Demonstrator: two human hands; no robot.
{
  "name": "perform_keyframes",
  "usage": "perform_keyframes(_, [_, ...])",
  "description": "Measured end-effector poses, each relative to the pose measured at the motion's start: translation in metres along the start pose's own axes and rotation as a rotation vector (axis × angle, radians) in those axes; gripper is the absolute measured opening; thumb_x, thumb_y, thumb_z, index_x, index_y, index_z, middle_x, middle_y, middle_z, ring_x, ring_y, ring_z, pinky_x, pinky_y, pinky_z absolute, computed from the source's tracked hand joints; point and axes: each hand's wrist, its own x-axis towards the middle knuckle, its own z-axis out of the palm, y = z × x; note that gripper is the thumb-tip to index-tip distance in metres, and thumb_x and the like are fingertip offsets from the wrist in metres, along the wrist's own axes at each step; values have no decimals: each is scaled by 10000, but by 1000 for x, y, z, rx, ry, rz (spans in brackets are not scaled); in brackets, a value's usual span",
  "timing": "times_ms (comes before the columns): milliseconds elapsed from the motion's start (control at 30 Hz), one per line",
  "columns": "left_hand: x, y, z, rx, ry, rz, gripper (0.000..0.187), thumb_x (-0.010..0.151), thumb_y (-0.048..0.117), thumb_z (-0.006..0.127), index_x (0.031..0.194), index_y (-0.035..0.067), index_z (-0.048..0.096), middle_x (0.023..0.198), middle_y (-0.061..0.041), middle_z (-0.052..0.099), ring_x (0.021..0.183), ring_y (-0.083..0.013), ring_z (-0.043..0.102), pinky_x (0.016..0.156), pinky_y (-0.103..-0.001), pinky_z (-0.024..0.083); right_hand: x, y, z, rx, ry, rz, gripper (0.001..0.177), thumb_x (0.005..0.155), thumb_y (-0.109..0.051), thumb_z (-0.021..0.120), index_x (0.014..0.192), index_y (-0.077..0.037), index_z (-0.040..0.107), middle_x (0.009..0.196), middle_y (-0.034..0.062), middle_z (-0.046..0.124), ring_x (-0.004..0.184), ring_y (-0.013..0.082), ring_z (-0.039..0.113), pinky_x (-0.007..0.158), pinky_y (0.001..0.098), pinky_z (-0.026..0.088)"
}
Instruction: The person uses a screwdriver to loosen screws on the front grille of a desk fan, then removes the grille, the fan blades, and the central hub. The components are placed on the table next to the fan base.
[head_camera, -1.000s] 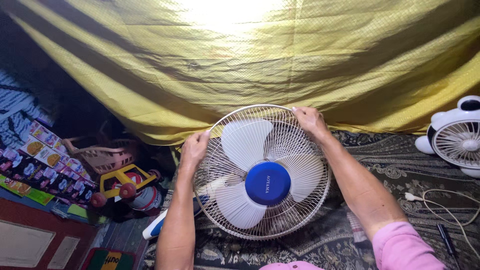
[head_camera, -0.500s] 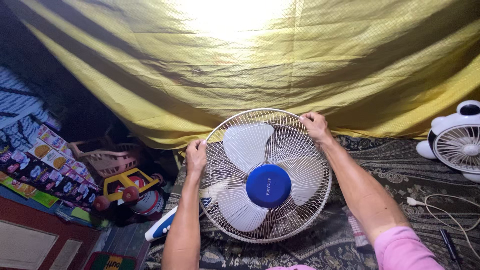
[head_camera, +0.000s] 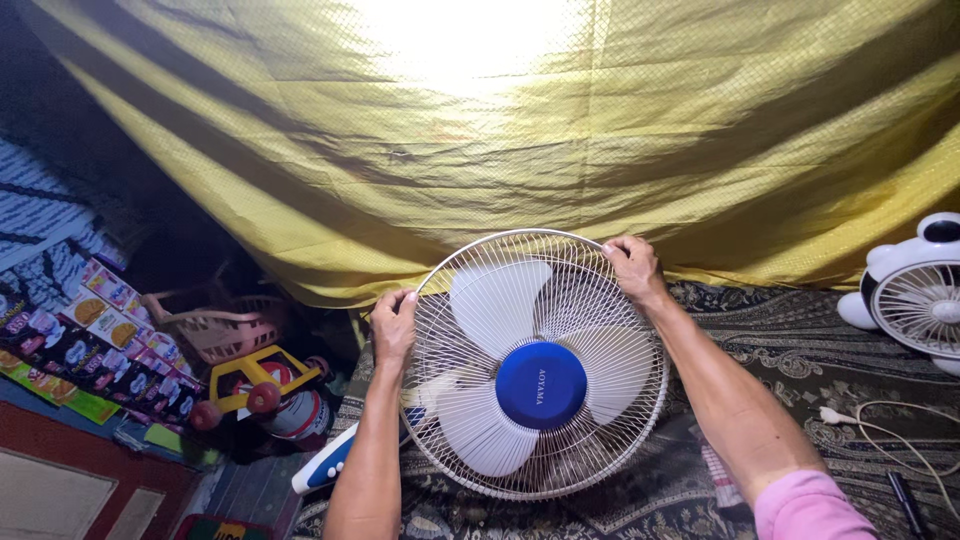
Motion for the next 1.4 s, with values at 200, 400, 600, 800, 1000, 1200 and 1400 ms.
perform_keyframes(200, [-4, 2, -2, 14, -4, 58, 239, 922, 210, 705, 1035, 9, 764, 1002, -112, 705, 912, -182, 648, 841, -305, 506, -11, -3, -10, -179, 71, -153, 282, 982, -284, 626, 976, -32, 752, 947, 139, 675, 870, 223, 637, 775, 401, 523])
perform_keyframes(400, [-8, 11, -1, 5, -46, -61, 248, 944, 228, 666, 1060, 35, 770, 1081, -124, 629, 907, -214, 624, 797, -331, 529, -17, -20, -14, -186, -68, 281, 253, 1039, -326, 576, 1044, -119, 720, 836, 161, 689, 724, 316, 592, 571, 478, 459])
perform_keyframes(600, [-14, 21, 7, 245, -129, 10, 496, 961, 453, 600, 1263, 68, 679, 1191, -116, 597, 1014, -237, 612, 856, -386, 546, -17, -13, -3, -261, 157, -204, 244, 1018, -245, 608, 940, -66, 754, 847, 112, 688, 771, 251, 651, 676, 404, 518])
perform_keyframes(800, [-27, 25, 7, 414, -49, 407, 662, 915, 541, 701, 1270, -17, 673, 1202, -198, 650, 1197, -325, 560, 1093, -483, 377, -20, -16, -7, -273, 184, -261, 222, 992, -242, 643, 950, -58, 759, 877, 111, 700, 806, 245, 663, 720, 411, 533])
perform_keyframes(1000, [-28, 31, 8, 426, -36, 381, 661, 880, 552, 740, 1234, -5, 701, 1172, -187, 680, 1170, -322, 575, 1059, -476, 402, -24, -35, -22, -59, -36, 167, 295, 946, -287, 633, 1164, -103, 708, 896, 60, 732, 781, 184, 659, 678, 355, 526])
perform_keyframes(1200, [-28, 40, 8, 400, -43, 335, 656, 847, 539, 762, 1230, 9, 708, 1150, -176, 690, 1150, -307, 590, 1054, -463, 408, -21, -22, -18, -124, 24, -116, 289, 1009, -282, 627, 1046, -30, 763, 958, 134, 707, 835, 206, 670, 697, 342, 526])
perform_keyframes(1400, [-30, 37, 4, 343, -48, 368, 650, 848, 530, 761, 1218, -2, 708, 1180, -181, 684, 1151, -311, 596, 1036, -461, 437, -19, -8, -5, -315, 127, -279, 290, 1068, -222, 545, 938, -38, 726, 882, 138, 683, 757, 224, 616, 637, 365, 525])
